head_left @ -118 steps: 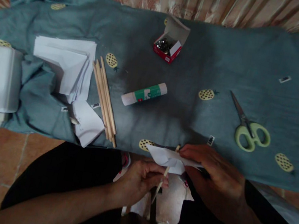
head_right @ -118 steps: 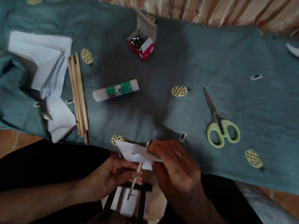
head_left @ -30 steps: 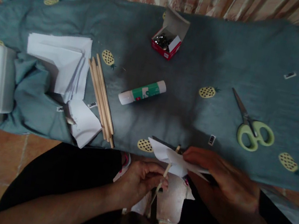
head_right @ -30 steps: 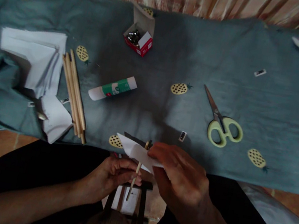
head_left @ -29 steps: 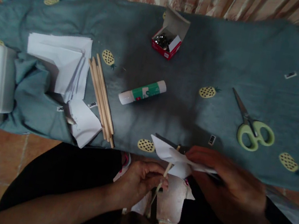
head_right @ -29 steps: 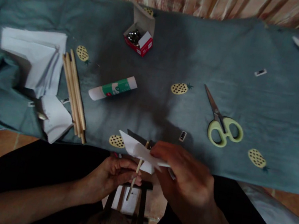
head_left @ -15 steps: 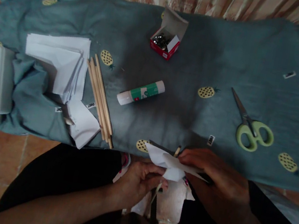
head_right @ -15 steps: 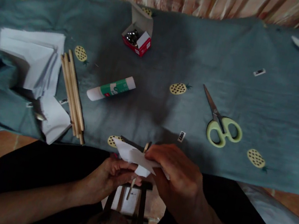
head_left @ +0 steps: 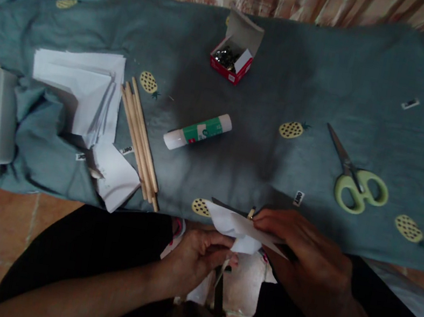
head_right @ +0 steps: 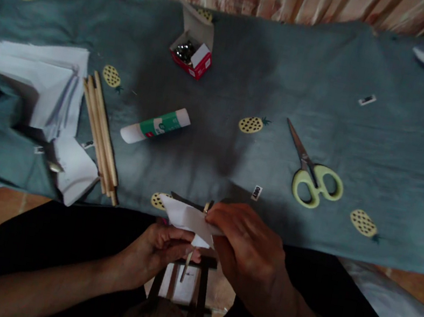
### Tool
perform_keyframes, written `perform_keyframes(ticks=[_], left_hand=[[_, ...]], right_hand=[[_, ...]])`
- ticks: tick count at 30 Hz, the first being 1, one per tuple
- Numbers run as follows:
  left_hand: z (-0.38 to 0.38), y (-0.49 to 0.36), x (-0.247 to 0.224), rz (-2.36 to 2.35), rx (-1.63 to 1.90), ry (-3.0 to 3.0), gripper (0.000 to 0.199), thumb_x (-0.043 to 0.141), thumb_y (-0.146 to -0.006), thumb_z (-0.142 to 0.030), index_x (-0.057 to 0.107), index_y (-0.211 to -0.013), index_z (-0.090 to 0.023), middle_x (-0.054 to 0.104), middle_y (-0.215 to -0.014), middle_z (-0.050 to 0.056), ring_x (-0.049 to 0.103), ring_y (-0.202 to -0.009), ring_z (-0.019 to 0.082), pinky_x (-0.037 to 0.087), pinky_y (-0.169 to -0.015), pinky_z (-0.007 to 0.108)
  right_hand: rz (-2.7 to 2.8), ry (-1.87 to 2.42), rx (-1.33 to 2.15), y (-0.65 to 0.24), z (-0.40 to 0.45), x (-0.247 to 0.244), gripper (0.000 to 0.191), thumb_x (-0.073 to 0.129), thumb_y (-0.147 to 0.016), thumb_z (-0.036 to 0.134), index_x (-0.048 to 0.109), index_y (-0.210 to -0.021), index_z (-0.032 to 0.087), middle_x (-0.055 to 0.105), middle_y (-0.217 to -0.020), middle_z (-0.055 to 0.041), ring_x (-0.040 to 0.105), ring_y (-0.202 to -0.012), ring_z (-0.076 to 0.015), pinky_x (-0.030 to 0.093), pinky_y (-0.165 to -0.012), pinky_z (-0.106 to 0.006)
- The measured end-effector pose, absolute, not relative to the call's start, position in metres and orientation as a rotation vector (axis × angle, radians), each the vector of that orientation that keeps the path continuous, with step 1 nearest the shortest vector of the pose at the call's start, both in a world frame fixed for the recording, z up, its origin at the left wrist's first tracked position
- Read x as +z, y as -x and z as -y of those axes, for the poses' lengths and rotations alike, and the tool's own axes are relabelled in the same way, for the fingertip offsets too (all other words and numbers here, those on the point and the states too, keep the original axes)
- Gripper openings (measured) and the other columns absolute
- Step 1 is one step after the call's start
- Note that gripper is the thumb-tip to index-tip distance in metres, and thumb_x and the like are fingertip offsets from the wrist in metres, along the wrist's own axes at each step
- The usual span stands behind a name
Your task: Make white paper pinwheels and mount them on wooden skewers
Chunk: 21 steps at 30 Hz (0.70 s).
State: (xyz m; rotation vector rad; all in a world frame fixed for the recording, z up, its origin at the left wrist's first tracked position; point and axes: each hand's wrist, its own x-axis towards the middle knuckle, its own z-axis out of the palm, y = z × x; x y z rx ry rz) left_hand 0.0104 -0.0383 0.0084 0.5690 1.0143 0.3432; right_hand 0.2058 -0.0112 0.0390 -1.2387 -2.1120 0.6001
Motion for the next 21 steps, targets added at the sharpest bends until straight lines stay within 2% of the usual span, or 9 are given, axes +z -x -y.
perform_keyframes(ticks=[11,16,21], left_hand=[[0.0356,-0.0115,0.0114,-1.007,0.393,-0.604,0.036,0.073,-0.077,-0.051,0.077,-0.076,-0.015,0.066,-0.071,0.003,0.059,-0.079,0.017,0.047,-0.084,0.028],[0.0345,-0.0127,0.0115,-0.988,0.369,-0.540,0.035,0.076,-0.075,-0.051,0.078,-0.079,-0.017,0.065,-0.071,0.000,0.055,-0.069,0.012,0.046,-0.086,0.027],[0.0355,-0.0119,0.0088,-1.008,0.362,-0.577,0.035,0.076,-0.075,-0.050,0.078,-0.081,-0.016,0.068,-0.075,0.002,0.057,-0.076,0.014,0.046,-0.087,0.027]], right_hand=[[2.103,1.242,0.586,-0.2038,0.0093,0.0411,0.027,0.055,-0.084,-0.003,0.061,-0.103,0.016,0.075,-0.091,-0.0088,0.073,-0.087,-0.0179,0.060,-0.083,-0.027],[2.101,1.248,0.597,-0.2050,0.0109,0.0409,0.028,0.055,-0.084,-0.003,0.061,-0.103,0.016,0.075,-0.092,-0.0097,0.073,-0.089,-0.0185,0.060,-0.083,-0.027],[2.111,1.244,0.616,-0.2051,0.0106,0.0409,0.027,0.055,-0.084,-0.003,0.061,-0.103,0.016,0.074,-0.092,-0.0100,0.073,-0.088,-0.0183,0.060,-0.083,-0.028]])
